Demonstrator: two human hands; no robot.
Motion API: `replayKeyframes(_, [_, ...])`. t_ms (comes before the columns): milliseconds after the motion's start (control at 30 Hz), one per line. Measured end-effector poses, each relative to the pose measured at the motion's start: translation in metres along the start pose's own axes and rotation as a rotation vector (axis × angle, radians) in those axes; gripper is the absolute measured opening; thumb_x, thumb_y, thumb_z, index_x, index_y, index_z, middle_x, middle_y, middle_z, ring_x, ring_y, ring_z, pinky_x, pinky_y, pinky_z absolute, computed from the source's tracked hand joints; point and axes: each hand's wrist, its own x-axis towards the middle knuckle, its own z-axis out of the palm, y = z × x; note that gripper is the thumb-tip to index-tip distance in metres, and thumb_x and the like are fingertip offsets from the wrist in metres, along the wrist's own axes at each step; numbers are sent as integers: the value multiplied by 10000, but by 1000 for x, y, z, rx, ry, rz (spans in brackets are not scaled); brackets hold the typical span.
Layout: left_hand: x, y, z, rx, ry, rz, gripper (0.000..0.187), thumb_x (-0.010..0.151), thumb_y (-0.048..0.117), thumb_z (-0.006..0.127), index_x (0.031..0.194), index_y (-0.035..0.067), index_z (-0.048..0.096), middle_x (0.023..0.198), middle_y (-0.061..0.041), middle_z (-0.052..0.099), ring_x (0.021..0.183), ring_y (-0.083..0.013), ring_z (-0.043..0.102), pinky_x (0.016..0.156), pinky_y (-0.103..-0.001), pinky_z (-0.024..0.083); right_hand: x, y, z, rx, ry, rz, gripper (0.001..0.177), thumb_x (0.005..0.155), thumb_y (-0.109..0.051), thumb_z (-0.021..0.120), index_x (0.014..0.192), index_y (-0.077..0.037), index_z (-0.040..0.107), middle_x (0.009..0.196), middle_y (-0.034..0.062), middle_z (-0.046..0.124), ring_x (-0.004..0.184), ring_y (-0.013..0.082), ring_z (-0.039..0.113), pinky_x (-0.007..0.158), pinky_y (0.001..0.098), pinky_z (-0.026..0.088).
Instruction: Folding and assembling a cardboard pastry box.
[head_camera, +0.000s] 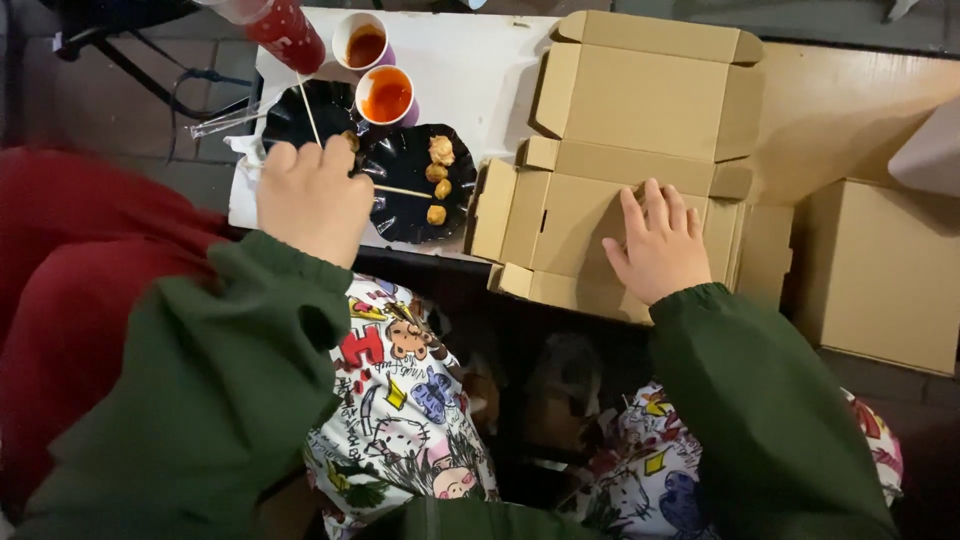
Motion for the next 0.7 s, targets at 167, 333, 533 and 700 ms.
replayKeyframes(167, [4, -1, 0, 34, -9, -77, 314, 780, 4, 692, 612, 103, 447, 754, 26, 401, 610, -173, 378, 697, -289, 252, 1, -1, 1, -11, -5, 9, 667, 982, -489, 369, 1527, -122, 253, 1549, 192, 222, 1462, 369, 160, 1148, 584, 234])
replayKeyframes(333, [7, 11, 21, 16, 37, -47, 273, 734, 0, 687, 619, 121, 470, 736, 1, 409, 593, -187, 367, 668, -310, 245, 0, -1, 2, -12, -20, 18, 677, 975, -503, 367, 1533, -146, 227, 1551, 177, 200, 1458, 368, 153, 1151, 572, 226])
replayKeyframes(533, [10, 15, 29, 29, 1, -23, 300, 734, 3, 684, 623, 133, 438, 743, -2, 385, 605, -192, 325, 672, -324, 221, 2, 1, 5, -5, -6, 11, 679, 972, -498, 372, 1533, -144, 225, 1548, 179, 210, 1454, 373, 161, 1147, 575, 231])
replayKeyframes(700, [11, 13, 35, 53, 23, 9, 315, 719, -45, 685, 611, 128, 444, 735, -28, 388, 604, -198, 319, 671, -332, 224, 1, -2, 0, 0, -30, 26, 664, 984, -499, 359, 1533, -150, 227, 1553, 171, 199, 1458, 368, 148, 1155, 561, 210])
